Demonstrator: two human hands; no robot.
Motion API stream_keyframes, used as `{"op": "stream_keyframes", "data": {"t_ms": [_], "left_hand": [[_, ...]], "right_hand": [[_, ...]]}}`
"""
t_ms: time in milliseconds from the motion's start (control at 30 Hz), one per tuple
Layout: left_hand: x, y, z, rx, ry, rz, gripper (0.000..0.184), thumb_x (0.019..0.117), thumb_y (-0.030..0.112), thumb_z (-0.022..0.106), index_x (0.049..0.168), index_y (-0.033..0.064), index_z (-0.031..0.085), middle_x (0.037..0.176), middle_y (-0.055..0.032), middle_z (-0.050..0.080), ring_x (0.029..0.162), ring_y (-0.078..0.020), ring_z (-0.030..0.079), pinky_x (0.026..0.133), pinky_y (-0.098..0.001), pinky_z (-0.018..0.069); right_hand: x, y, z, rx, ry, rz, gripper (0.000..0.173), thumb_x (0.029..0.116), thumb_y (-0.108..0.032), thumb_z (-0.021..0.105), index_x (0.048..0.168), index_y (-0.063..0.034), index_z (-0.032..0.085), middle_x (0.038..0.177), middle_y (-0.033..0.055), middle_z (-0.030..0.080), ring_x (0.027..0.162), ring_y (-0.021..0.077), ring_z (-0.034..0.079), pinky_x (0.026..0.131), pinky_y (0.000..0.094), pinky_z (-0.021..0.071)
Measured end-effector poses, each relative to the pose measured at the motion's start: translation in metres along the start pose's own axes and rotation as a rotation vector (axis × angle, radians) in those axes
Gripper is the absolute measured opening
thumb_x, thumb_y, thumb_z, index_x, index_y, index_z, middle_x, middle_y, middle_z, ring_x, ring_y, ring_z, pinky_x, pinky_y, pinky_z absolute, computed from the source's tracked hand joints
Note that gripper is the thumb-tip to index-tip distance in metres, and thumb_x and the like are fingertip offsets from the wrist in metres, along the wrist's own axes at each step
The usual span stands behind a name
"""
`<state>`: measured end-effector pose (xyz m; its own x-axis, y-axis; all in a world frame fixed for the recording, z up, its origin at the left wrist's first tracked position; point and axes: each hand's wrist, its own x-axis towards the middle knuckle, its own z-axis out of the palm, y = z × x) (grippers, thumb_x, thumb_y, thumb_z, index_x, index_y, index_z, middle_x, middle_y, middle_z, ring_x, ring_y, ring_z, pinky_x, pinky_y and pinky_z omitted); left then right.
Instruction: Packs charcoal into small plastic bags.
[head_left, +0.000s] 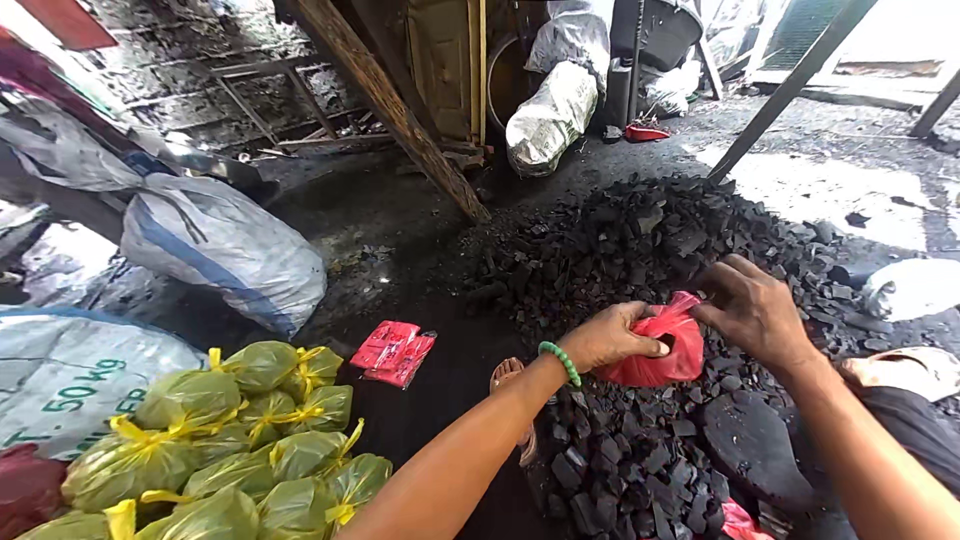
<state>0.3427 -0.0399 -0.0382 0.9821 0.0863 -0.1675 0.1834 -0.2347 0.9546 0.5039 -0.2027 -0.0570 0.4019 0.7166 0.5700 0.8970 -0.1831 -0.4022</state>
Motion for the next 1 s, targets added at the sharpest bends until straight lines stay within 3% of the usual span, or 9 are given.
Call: {"op": "stream_keyframes", "data": {"t_ms": [67,133,233,433,567,700,767,867,1000], "left_hand": [[0.007,0.0,0.004,0.011,0.123,0.134,0.029,0.0931,-0.003,0.065,0.121,-0.0083,0.061,0.103,-0.0191,0.067,0.09,-0.0207,0.065,0.084,-0.0386,0.0536],[0.009,0.0,0.01,-0.119,0.189,0.223,0.018,0.0938,-0.003,0.063,0.112,-0.0055,0.063,0.093,-0.0115,0.066,0.082,-0.0123,0.063,0.078,-0.0294,0.0542],[0.009,-0.009,0.014,-0.163,0.136,0.212,0.017,0.0989,0.004,0.058,0.114,-0.0016,0.062,0.09,-0.0069,0.066,0.076,-0.007,0.062,0.072,-0.0246,0.0535],[-0.003,0.003,0.021,0.598,0.178,0.169,0.02,0.0985,0.005,0.06,0.115,-0.0024,0.067,0.094,-0.0189,0.07,0.084,-0.0311,0.068,0.075,-0.0507,0.0544],[0.003,-0.025,0.029,0.97,0.496,0.595,0.016,0.0923,0.004,0.066,0.105,-0.0055,0.066,0.077,-0.0166,0.067,0.066,-0.0305,0.07,0.058,-0.0442,0.0583],[0.005,-0.026,0.026,1.124,0.609,0.826,0.009,0.0901,0.001,0.066,0.096,-0.0037,0.07,0.078,-0.0153,0.068,0.066,-0.0289,0.07,0.057,-0.0381,0.0583],[-0.001,-0.017,0.024,1.076,0.507,0.67,0.009,0.0932,0.002,0.064,0.095,-0.0027,0.071,0.08,-0.016,0.067,0.071,-0.0314,0.07,0.061,-0.0429,0.0579],[-0.011,0.005,0.015,0.633,0.123,0.159,0.019,0.1013,0.011,0.058,0.102,-0.0018,0.071,0.091,-0.0157,0.069,0.087,-0.0282,0.067,0.078,-0.049,0.0522],[-0.014,-0.006,0.023,-0.314,0.094,-0.116,0.025,0.1019,0.011,0.05,0.078,0.0116,0.057,0.064,0.0054,0.051,0.055,-0.0008,0.047,0.054,-0.016,0.0412]], "right_hand": [[-0.013,0.007,0.02,0.264,0.083,0.126,0.022,0.0891,-0.015,0.066,0.102,0.0036,0.069,0.096,0.0133,0.065,0.074,0.0198,0.062,0.065,0.0408,0.0545],[-0.025,0.003,0.043,0.653,0.159,0.282,0.034,0.1014,-0.033,0.051,0.111,-0.0059,0.069,0.093,-0.0014,0.069,0.072,0.0035,0.062,0.065,0.025,0.055],[-0.033,-0.01,0.065,1.123,0.214,0.397,0.048,0.1001,-0.061,0.052,0.104,-0.019,0.074,0.086,-0.0076,0.075,0.07,0.0013,0.067,0.065,0.0218,0.0579],[-0.04,-0.039,0.069,1.051,0.199,0.618,0.044,0.1115,-0.031,0.033,0.084,-0.0174,0.065,0.067,-0.0095,0.066,0.06,-0.0005,0.062,0.058,0.02,0.0552],[-0.025,-0.05,0.057,1.018,0.065,0.737,0.036,0.1122,-0.024,0.03,0.105,-0.0106,0.062,0.073,-0.0061,0.064,0.066,0.0018,0.062,0.063,0.0228,0.0554],[-0.011,-0.046,0.044,1.24,-0.115,0.791,0.027,0.1064,-0.014,0.035,0.112,-0.0115,0.061,0.068,-0.0041,0.062,0.047,-0.0004,0.052,0.041,0.0159,0.0432],[-0.012,-0.039,0.043,1.341,-0.122,0.682,0.027,0.0934,-0.011,0.041,0.113,-0.0129,0.06,0.063,-0.0054,0.057,0.041,-0.0027,0.043,0.037,0.013,0.0364],[-0.017,-0.031,0.044,1.136,-0.151,0.535,0.023,0.0902,-0.017,0.048,0.11,-0.0141,0.06,0.064,-0.0076,0.057,0.049,0.0,0.051,0.047,0.0174,0.0442],[-0.032,-0.036,0.052,0.862,-0.038,0.409,0.021,0.0983,-0.025,0.054,0.103,-0.0106,0.068,0.08,-0.005,0.066,0.068,0.0031,0.061,0.063,0.0222,0.053]]}}
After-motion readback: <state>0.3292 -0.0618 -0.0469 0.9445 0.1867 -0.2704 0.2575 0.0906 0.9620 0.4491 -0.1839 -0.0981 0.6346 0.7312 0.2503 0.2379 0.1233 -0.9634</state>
